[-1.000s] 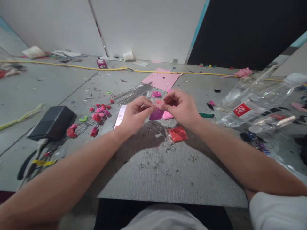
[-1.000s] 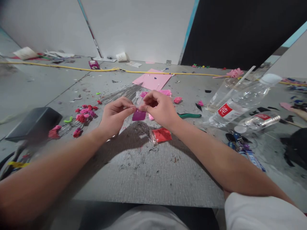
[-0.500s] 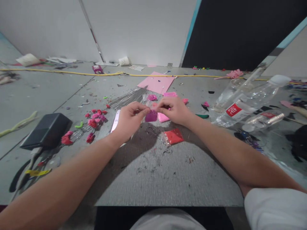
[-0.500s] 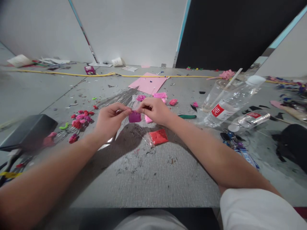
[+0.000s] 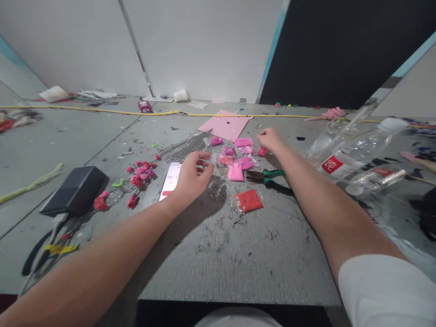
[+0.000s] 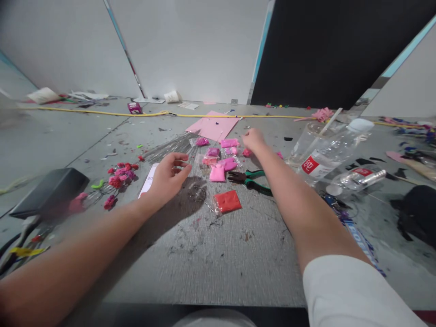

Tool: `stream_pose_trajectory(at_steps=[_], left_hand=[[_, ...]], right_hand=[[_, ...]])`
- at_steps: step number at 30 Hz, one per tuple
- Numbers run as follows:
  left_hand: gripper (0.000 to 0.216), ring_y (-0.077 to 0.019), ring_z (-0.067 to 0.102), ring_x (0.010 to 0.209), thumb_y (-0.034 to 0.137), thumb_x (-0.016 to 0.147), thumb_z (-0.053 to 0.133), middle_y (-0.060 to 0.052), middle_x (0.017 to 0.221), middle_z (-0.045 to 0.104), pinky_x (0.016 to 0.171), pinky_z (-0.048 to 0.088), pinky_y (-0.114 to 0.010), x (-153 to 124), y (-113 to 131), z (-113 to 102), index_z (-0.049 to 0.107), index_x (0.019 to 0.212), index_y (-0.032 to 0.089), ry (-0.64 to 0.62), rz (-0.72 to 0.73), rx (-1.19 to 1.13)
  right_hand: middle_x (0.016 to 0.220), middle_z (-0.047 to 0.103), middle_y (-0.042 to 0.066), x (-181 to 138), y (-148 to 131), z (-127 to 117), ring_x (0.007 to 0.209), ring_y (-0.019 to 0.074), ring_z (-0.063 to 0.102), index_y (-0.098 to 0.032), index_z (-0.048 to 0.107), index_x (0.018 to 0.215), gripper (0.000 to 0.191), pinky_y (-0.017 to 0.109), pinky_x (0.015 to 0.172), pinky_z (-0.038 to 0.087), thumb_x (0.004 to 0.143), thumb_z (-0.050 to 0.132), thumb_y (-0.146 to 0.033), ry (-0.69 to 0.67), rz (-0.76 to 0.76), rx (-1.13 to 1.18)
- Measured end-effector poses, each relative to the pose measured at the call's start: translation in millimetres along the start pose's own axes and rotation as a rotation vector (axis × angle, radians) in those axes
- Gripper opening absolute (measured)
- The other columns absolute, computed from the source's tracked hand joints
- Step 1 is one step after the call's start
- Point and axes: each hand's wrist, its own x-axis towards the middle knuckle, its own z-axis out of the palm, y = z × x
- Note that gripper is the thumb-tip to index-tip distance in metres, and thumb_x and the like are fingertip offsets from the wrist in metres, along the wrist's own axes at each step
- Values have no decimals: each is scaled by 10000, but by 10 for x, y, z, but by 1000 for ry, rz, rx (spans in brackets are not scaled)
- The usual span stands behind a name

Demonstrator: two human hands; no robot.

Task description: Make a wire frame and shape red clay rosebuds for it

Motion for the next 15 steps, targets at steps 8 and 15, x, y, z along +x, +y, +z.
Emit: stream_pose_trajectory(at_steps=[8, 15], left_hand=[[55, -157, 648, 749, 174, 848, 686, -50, 902, 713, 668, 531, -299, -8, 20, -8, 692, 900, 192, -85, 66, 50], [133, -170, 664, 816, 267, 890, 701, -84, 1011, 730, 707, 540, -309, -13, 51, -6, 681, 988, 180, -34, 29, -22]], right_hand=[[1352, 649, 120, 199, -61, 234, 1147, 254, 680, -170, 631, 1340, 386, 467, 967, 602, 1018, 671, -380, -82, -2, -142], [1077, 751, 96, -235, -321, 16, 1029, 244, 696, -158, 722, 952, 82, 411, 988, 537, 963, 660, -211, 116, -375, 17]])
